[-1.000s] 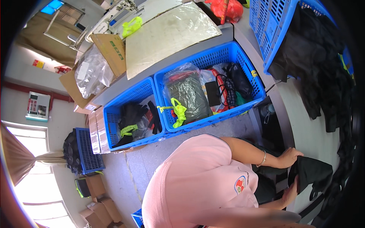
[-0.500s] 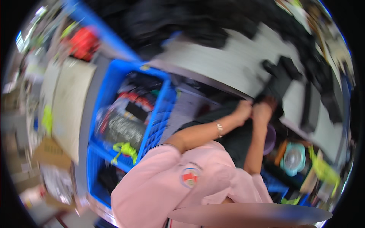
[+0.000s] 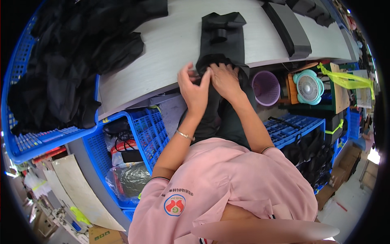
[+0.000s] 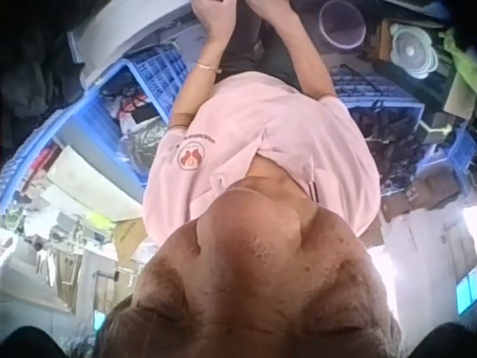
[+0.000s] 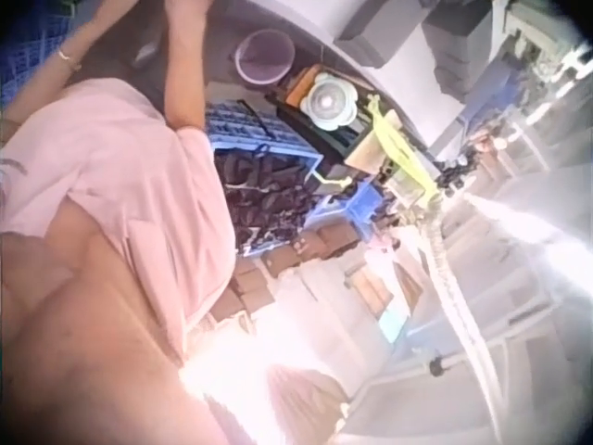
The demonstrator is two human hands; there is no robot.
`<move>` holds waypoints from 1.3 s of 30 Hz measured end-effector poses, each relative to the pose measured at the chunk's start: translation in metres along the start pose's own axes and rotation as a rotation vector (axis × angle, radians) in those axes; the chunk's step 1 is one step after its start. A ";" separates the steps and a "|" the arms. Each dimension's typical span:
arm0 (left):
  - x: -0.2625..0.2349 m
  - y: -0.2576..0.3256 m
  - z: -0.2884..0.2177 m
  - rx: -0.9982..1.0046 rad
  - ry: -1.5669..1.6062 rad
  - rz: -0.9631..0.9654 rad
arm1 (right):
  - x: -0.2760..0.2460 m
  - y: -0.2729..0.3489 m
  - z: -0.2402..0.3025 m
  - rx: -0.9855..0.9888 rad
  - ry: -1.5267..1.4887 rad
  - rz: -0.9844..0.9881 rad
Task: Folding and inspecting black fabric parts in an industrial production setting.
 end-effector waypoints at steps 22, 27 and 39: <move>0.054 0.025 -0.066 0.530 0.094 0.647 | 0.035 0.039 -0.027 -0.297 -0.515 -0.203; -0.030 0.028 -0.030 -0.062 0.327 0.184 | 0.010 0.068 -0.012 -0.094 -0.233 -0.049; -0.014 0.060 0.014 -0.666 0.734 0.592 | -0.112 0.174 -0.017 0.121 -0.856 -0.508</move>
Point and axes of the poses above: each hand's wrist, its own y-axis away from the middle knuckle, its own x-axis out of the palm, z = x × y, the point moved 4 cm from there along -y, towards the middle knuckle, and after that the axes turned 2 degrees about -x, right-handed, at the moved point
